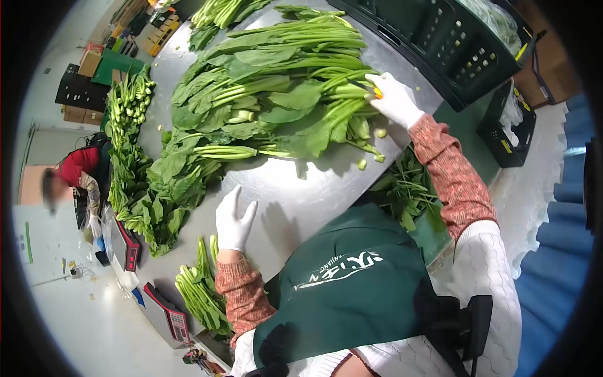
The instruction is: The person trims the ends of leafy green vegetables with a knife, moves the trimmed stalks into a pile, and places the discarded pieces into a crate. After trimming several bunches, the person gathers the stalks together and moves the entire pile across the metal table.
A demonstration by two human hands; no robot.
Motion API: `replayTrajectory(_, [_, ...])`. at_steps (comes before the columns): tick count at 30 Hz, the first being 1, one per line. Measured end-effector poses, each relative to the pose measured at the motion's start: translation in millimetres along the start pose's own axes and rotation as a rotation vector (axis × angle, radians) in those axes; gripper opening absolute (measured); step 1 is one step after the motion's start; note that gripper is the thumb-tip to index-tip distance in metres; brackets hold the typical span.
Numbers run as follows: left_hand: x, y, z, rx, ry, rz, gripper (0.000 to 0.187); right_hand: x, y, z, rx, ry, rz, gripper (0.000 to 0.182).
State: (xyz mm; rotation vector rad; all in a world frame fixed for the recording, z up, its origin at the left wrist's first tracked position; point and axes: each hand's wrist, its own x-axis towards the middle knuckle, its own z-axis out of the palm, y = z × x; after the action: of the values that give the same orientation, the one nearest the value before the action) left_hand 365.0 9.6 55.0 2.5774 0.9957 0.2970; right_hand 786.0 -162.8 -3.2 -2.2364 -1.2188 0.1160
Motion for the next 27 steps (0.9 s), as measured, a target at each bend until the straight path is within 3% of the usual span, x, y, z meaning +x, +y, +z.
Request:
replayTrajectory(6, [-5, -18, 8, -0.027, 0.001, -0.001, 0.048, -37, -35, -49, 0.077, -0.070, -0.105, 0.027])
replayTrajectory(9, [0, -11, 4, -0.031, 0.008, 0.001, 0.047, -57, -52, -91, 0.573, -0.066, 0.125, 0.015])
replayTrajectory(10, [2, -8, 3, -0.039, 0.026, 0.025, 0.047, -64, -40, -96, 0.679, -0.048, 0.153, 0.021])
replayTrajectory(12, [7, 2, 2, -0.057, 0.058, 0.079, 0.045, -79, -39, -126, 0.849, -0.073, 0.410, 0.028])
replayTrajectory(15, [16, 33, -2, -0.081, 0.148, 0.193, 0.039, -91, -53, -133, 1.115, -0.035, 0.476, 0.039])
replayTrajectory(19, [33, 104, -9, -0.184, 0.378, 0.536, 0.031, -100, -72, -114, 1.207, -0.093, 0.594, 0.042])
replayTrajectory(20, [42, 125, -12, -0.202, 0.376, 0.687, 0.034, -101, -77, -105, 1.213, -0.143, 0.607, 0.042])
replayTrajectory(22, [50, 169, -16, -0.106, 0.234, 0.706, 0.043, -100, -97, -90, 1.242, -0.230, 0.663, 0.042])
replayTrajectory(23, [53, 170, 2, -0.053, 0.304, 0.817, 0.050, -103, -102, -81, 1.246, -0.303, 0.622, 0.040])
replayTrajectory(27, [62, 186, 39, 0.058, 0.100, 0.757, 0.082, -115, -128, -57, 1.427, -0.324, 0.664, 0.034])
